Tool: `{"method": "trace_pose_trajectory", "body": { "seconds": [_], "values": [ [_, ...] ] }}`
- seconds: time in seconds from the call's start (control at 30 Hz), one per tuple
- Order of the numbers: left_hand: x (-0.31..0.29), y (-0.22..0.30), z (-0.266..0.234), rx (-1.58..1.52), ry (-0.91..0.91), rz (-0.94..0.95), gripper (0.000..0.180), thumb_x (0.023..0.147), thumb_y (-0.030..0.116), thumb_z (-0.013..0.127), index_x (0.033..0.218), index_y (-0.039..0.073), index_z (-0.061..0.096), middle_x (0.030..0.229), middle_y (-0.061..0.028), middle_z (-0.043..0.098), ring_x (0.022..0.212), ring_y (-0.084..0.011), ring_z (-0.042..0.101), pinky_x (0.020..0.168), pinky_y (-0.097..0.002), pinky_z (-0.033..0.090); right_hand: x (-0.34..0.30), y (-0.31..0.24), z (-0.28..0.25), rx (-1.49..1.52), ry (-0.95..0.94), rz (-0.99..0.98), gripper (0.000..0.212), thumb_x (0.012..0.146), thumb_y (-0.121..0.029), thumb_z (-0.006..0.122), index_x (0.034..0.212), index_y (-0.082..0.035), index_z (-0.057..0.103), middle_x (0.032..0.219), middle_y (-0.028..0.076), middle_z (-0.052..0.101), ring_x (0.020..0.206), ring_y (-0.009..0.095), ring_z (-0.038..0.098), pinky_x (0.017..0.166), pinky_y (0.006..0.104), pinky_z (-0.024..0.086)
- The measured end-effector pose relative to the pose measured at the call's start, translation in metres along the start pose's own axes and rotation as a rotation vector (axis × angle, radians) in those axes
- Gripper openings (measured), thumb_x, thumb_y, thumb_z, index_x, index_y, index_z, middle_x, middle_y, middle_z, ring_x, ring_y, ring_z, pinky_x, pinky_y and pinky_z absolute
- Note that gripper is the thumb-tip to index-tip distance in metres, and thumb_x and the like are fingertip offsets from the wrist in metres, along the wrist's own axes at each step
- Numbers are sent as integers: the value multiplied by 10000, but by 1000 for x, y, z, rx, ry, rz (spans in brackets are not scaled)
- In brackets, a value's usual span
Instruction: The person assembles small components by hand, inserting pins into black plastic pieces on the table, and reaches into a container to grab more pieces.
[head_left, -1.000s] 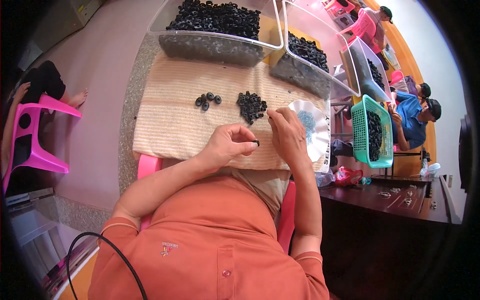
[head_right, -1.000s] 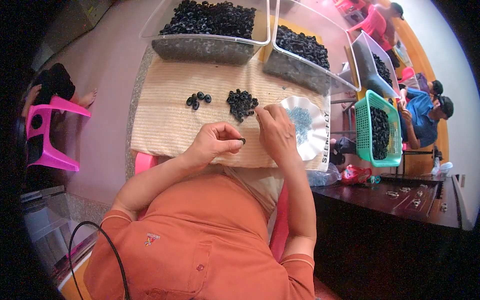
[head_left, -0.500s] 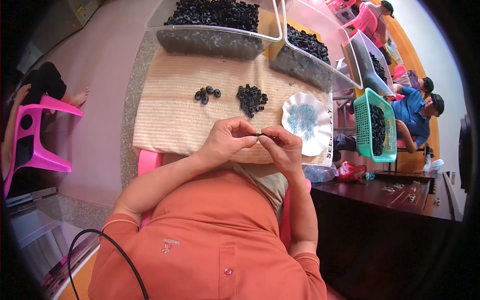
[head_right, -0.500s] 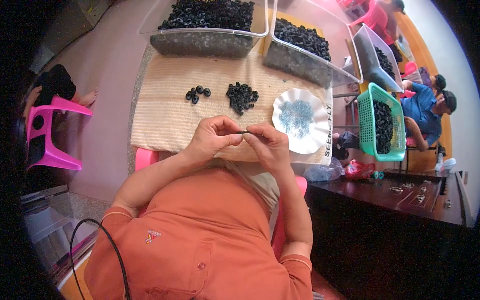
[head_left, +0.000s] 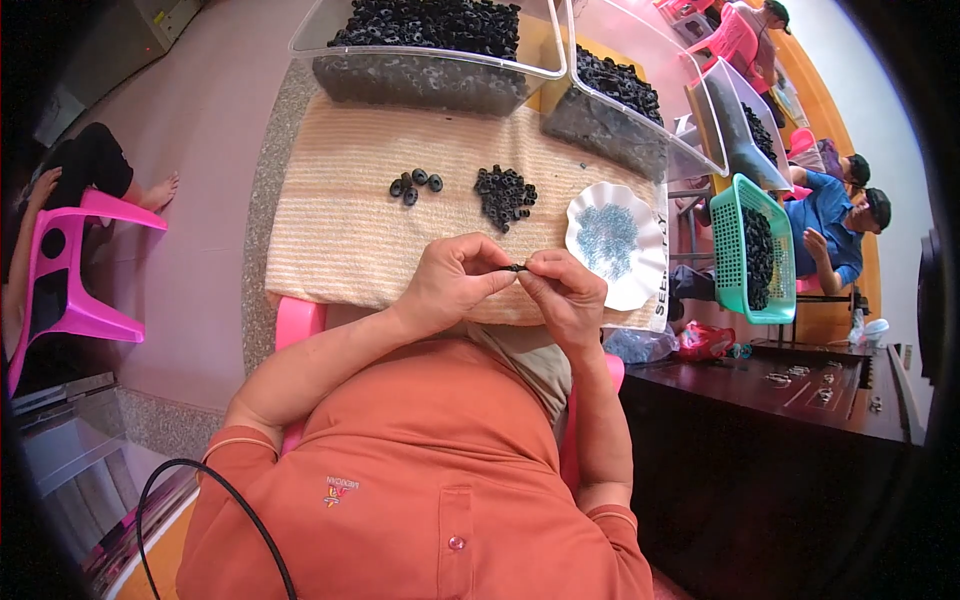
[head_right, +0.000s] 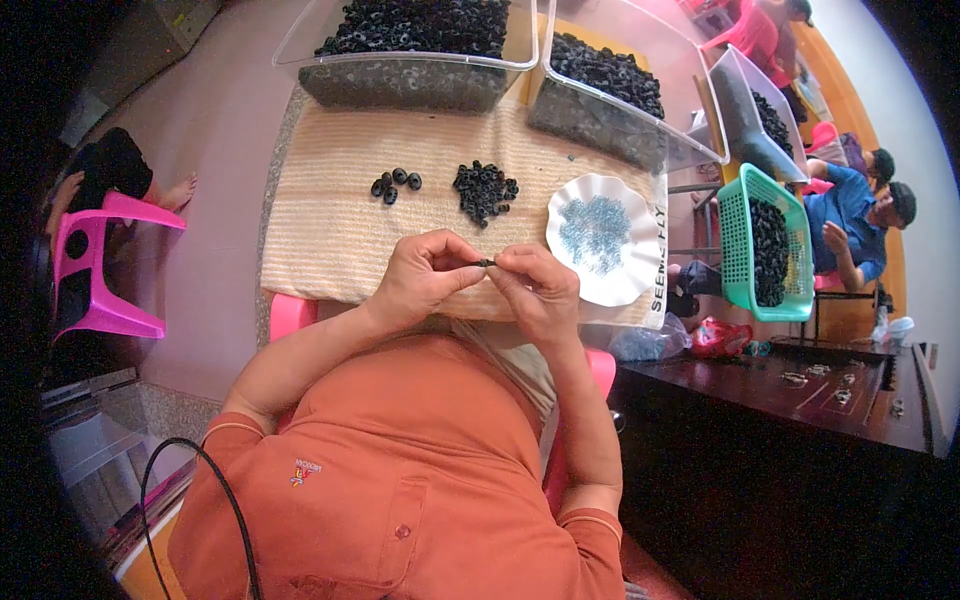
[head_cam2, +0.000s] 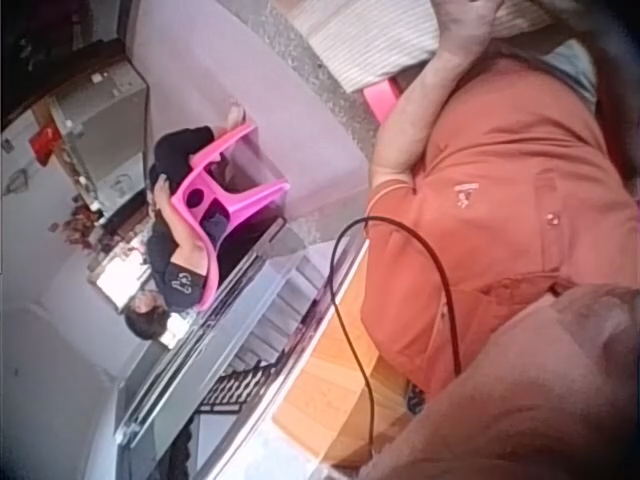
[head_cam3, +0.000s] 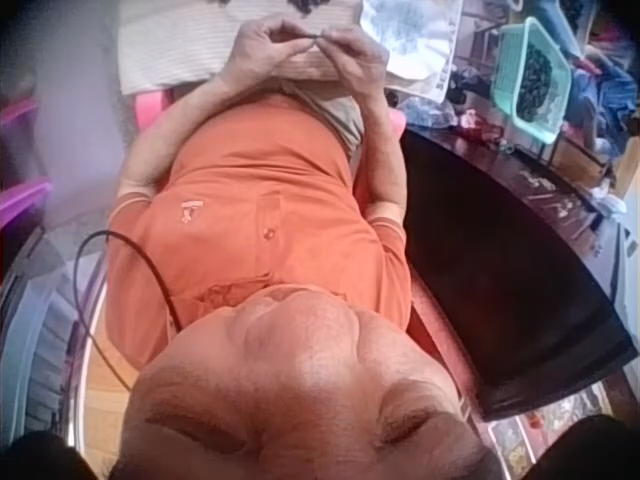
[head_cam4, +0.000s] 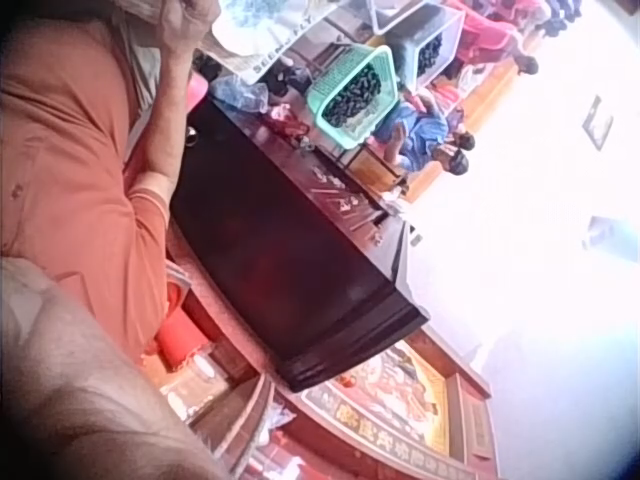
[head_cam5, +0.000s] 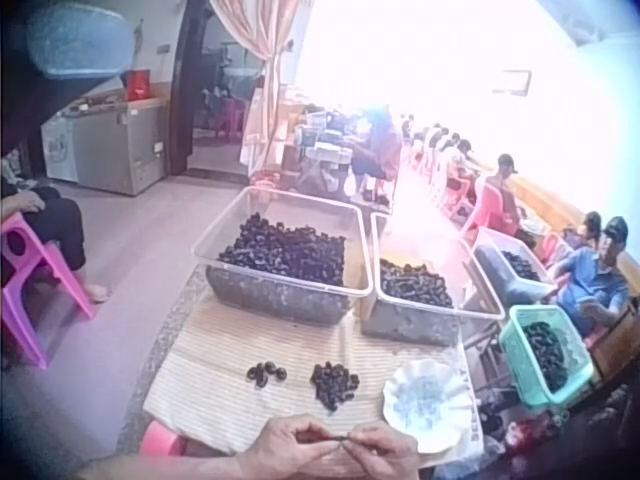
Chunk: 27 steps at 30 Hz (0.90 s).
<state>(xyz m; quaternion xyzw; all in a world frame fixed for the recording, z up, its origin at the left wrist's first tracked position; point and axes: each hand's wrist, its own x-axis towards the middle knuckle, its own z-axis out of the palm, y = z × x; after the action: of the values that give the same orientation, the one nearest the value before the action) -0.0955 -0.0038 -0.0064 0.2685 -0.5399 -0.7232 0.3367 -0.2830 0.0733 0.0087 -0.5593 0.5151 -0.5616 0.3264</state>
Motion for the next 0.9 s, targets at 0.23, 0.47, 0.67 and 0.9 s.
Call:
{"method": "trace_pose_trajectory", "body": {
  "seconds": [0.23, 0.47, 0.67, 0.9],
  "values": [
    [-1, -3, -1, 26, 35, 28, 104, 900, 47, 778, 972, 2, 719, 902, -8, 728, 834, -56, 660, 738, -240, 559, -2, 5, 0, -35, -11, -60, 174, 832, 118, 774, 973, 37, 713, 991, 100, 696, 902, 145, 643, 785, 244, 511],
    [-1, -2, -1, 111, -4, 14, 105, 880, 53, 793, 939, 1, 723, 851, -13, 724, 779, -60, 654, 692, -234, 548, -8, 3, -7, -15, -77, 13, 147, 838, 118, 765, 953, 42, 712, 970, 98, 694, 889, 137, 638, 763, 237, 502],
    [-1, -5, -4, 114, -62, -5, 110, 885, -16, 771, 966, 3, 700, 915, -26, 728, 825, -62, 674, 713, -220, 561, -10, 6, -8, 134, -71, 122, 126, 851, 114, 754, 950, 51, 706, 976, 100, 692, 883, 139, 637, 768, 239, 503],
    [-1, -2, -2, 81, 7, -41, 119, 874, 55, 794, 945, -4, 718, 867, -35, 732, 796, -72, 669, 704, -244, 560, -8, -4, 2, -195, -38, -140, 161, 847, 133, 744, 966, 44, 683, 966, 103, 689, 879, 163, 645, 788, 251, 512]
  ]
}}
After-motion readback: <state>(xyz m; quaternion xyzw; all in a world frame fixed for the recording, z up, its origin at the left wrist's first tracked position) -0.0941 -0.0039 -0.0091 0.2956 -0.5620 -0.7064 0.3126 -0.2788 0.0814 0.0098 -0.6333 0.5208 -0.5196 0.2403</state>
